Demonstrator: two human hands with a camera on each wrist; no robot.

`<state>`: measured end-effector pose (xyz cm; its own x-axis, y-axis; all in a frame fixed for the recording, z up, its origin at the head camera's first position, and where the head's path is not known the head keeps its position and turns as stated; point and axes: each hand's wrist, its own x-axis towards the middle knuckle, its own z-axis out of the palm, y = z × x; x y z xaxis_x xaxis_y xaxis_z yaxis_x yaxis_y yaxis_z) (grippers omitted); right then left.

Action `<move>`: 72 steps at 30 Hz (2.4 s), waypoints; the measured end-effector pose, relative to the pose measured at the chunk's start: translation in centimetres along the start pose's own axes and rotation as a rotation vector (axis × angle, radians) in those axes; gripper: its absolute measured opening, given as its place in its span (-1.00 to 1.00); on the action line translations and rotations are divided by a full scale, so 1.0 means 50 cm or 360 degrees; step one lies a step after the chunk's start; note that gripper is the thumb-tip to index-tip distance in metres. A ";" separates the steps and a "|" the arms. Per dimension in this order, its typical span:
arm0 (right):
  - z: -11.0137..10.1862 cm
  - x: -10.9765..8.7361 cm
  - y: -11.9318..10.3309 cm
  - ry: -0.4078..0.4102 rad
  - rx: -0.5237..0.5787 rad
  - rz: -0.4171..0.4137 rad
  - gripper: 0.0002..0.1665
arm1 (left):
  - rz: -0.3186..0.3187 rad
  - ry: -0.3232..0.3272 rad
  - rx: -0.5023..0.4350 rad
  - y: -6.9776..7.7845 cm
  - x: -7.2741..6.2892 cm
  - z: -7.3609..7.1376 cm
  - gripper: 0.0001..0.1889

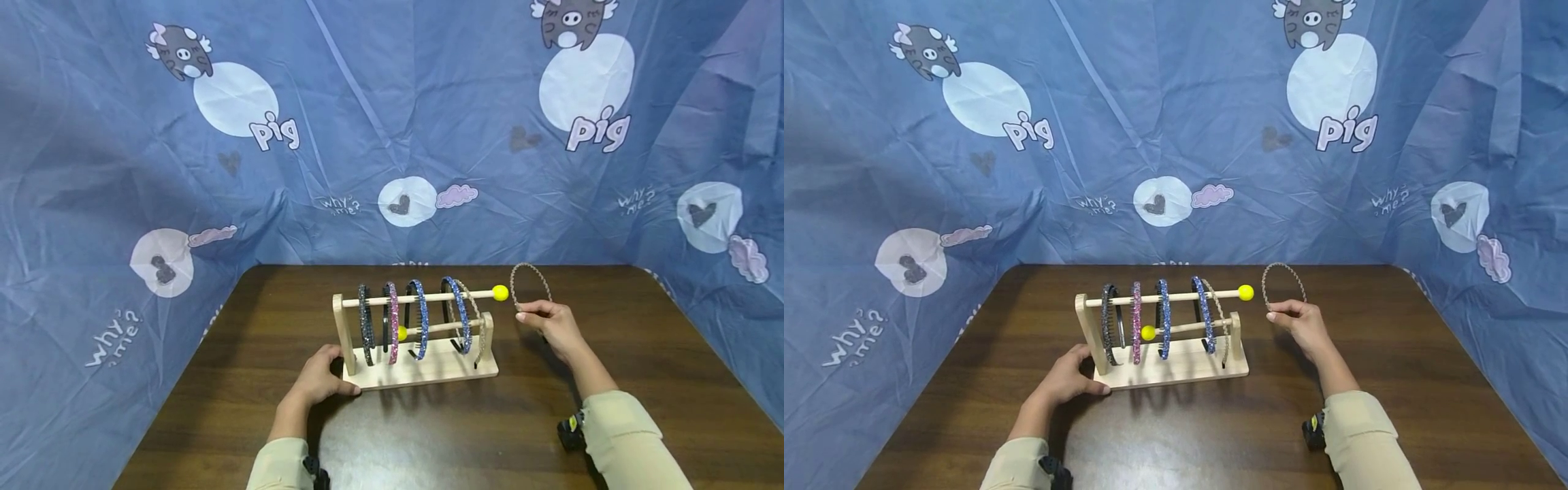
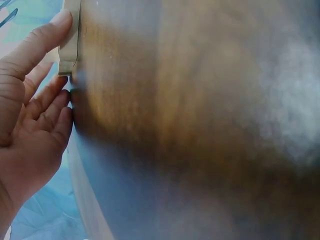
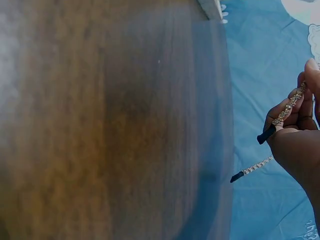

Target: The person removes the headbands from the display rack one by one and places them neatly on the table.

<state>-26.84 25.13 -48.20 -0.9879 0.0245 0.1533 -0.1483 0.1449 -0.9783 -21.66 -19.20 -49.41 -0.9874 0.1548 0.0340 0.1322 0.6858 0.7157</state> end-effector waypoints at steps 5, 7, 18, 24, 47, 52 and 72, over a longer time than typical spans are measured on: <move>-0.003 0.014 0.011 -0.0075 -0.0028 0.0077 -0.70 | -0.0003 0.0004 -0.0013 0.000 0.000 0.002 -0.45; -0.004 0.021 0.017 -0.0101 -0.0046 0.0090 -0.73 | 0.0005 -0.0005 -0.0018 0.000 0.000 0.003 -0.45; 0.008 0.060 0.054 -0.0127 -0.0297 0.0107 -0.67 | 0.0002 -0.0015 -0.0022 -0.002 0.001 0.004 -0.45; 0.019 0.074 0.053 -0.0157 -0.0369 0.0069 -0.74 | -0.0022 -0.0029 -0.0024 0.000 0.004 0.003 -0.44; 0.034 0.097 0.055 -0.0392 -0.0690 0.0143 -0.76 | 0.0035 0.0009 -0.0056 -0.003 0.004 0.004 -0.46; 0.034 0.094 0.059 -0.0440 -0.0667 0.0124 -0.75 | 0.0025 -0.0014 -0.0059 -0.003 0.004 0.003 -0.45; 0.027 0.074 0.050 -0.0397 -0.0575 0.0060 -0.68 | 0.0029 -0.0007 -0.0095 -0.004 -0.006 0.008 -0.44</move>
<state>-30.90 24.23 -50.25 -0.9798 -0.1968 0.0366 -0.1300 0.4862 -0.8641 -21.35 -19.08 -49.84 -0.9844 0.1699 0.0446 0.1446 0.6393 0.7552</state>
